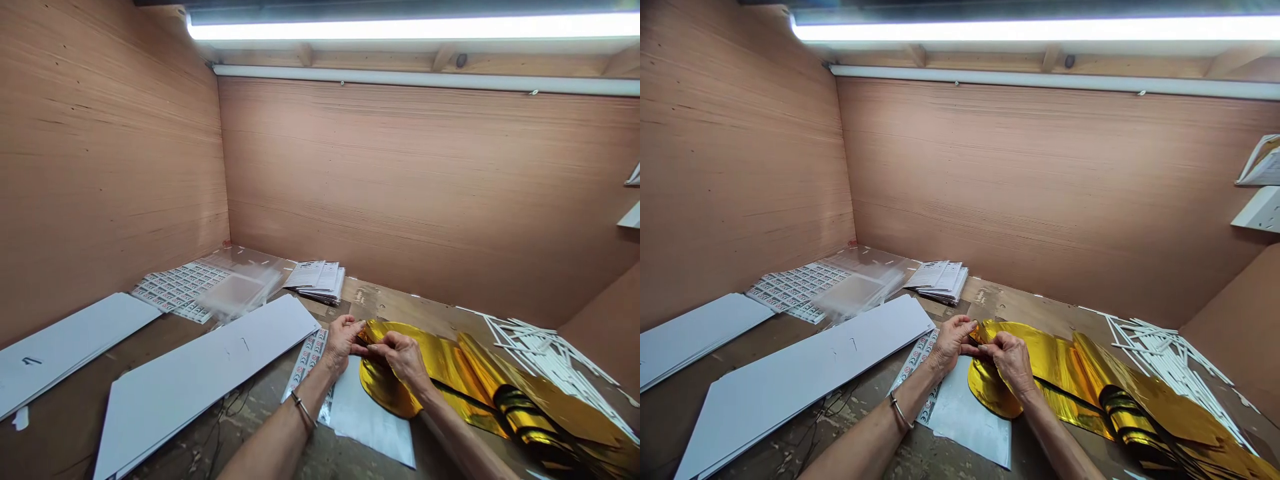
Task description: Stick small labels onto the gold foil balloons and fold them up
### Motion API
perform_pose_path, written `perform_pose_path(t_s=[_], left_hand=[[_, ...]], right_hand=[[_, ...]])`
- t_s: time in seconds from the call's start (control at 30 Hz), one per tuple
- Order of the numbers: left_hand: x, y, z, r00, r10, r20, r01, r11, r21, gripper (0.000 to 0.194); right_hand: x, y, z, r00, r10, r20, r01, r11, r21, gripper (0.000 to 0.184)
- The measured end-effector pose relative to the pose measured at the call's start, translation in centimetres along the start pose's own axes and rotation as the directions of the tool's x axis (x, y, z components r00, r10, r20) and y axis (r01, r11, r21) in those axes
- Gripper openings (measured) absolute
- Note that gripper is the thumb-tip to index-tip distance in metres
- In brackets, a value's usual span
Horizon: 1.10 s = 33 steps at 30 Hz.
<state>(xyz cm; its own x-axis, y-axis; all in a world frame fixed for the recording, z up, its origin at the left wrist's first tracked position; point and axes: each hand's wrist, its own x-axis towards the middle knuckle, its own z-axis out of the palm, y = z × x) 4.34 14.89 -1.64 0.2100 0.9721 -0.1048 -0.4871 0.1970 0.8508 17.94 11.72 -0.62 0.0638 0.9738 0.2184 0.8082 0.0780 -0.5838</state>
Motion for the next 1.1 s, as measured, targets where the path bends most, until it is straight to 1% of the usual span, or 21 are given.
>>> perform_pose_path(t_s=[0.07,0.17,0.23,0.27,0.3,0.37,0.4,0.43,0.5,0.53,0.6,0.7,0.77,0.83,1.0,1.03,1.1], left_hand=[[0.0,0.0,0.0,1.0,0.016,0.02,-0.016,1.0,0.02,0.044],[-0.1,0.1,0.1,0.998,0.02,0.056,-0.023,0.998,0.061,0.04],[-0.1,0.0,0.2,0.997,-0.008,0.071,0.001,0.996,0.093,0.036],[-0.1,0.0,0.3,0.997,-0.025,0.072,0.017,0.994,0.105,0.032],[0.0,0.0,0.3,0.997,-0.041,0.072,0.032,0.993,0.113,0.027],[0.1,0.1,0.2,0.996,-0.071,0.061,0.064,0.991,0.116,0.019],[0.1,0.2,0.2,0.994,-0.094,0.054,0.088,0.99,0.11,0.017],[0.2,0.4,0.1,0.991,-0.124,0.049,0.118,0.988,0.102,0.016],[0.1,0.9,0.1,0.979,-0.197,0.059,0.192,0.978,0.086,0.016],[0.0,1.2,0.1,0.971,-0.228,0.072,0.222,0.972,0.08,0.016],[-0.3,1.6,0.1,0.962,-0.25,0.108,0.242,0.966,0.086,0.015],[-0.4,1.9,0.1,0.96,-0.244,0.136,0.23,0.967,0.114,0.014],[-0.4,1.8,0.1,0.959,-0.252,0.128,0.235,0.963,0.133,0.015],[-0.3,1.7,0.0,0.959,-0.259,0.114,0.243,0.96,0.143,0.014],[-0.2,1.7,0.2,0.963,-0.248,0.105,0.231,0.961,0.151,0.017],[-0.1,1.7,0.4,0.965,-0.245,0.093,0.229,0.961,0.153,0.018],[0.1,1.8,0.8,0.968,-0.246,0.048,0.235,0.959,0.157,0.021]], right_hand=[[0.2,0.5,-0.1,0.999,0.037,0.019,-0.038,0.995,0.091,0.026],[0.0,0.7,-0.1,0.999,0.031,-0.006,-0.03,0.994,0.102,0.027],[-0.3,0.2,-0.2,0.999,-0.033,0.0,0.032,0.999,0.023,0.024],[-0.6,-0.3,-0.2,0.996,-0.087,-0.001,0.087,0.995,-0.05,0.022],[-1.0,-0.9,-0.3,0.988,-0.152,-0.007,0.15,0.979,-0.138,0.02],[-2.1,-2.4,-0.5,0.958,-0.286,0.012,0.276,0.912,-0.302,0.02],[-2.7,-3.3,-0.5,0.94,-0.336,0.056,0.334,0.879,-0.34,0.021],[-3.5,-4.1,-0.5,0.921,-0.37,0.123,0.389,0.859,-0.332,0.021],[-4.9,-5.4,-0.2,0.879,-0.394,0.27,0.458,0.855,-0.244,0.021],[-5.5,-5.9,0.1,0.861,-0.396,0.318,0.469,0.86,-0.2,0.02],[-6.5,-6.4,0.8,0.853,-0.396,0.34,0.468,0.869,-0.16,0.017],[-7.4,-6.4,1.8,0.858,-0.407,0.313,0.461,0.879,-0.119,0.014],[-7.9,-6.4,2.0,0.845,-0.434,0.312,0.479,0.874,-0.081,0.016],[-8.4,-6.4,2.0,0.823,-0.47,0.318,0.518,0.852,-0.08,0.018],[-9.2,-5.6,0.7,0.77,-0.539,0.341,0.615,0.77,-0.172,0.025],[-9.2,-5.3,0.4,0.763,-0.544,0.349,0.626,0.756,-0.189,0.026],[-9.2,-4.6,-0.5,0.762,-0.546,0.348,0.635,0.736,-0.237,0.026]])
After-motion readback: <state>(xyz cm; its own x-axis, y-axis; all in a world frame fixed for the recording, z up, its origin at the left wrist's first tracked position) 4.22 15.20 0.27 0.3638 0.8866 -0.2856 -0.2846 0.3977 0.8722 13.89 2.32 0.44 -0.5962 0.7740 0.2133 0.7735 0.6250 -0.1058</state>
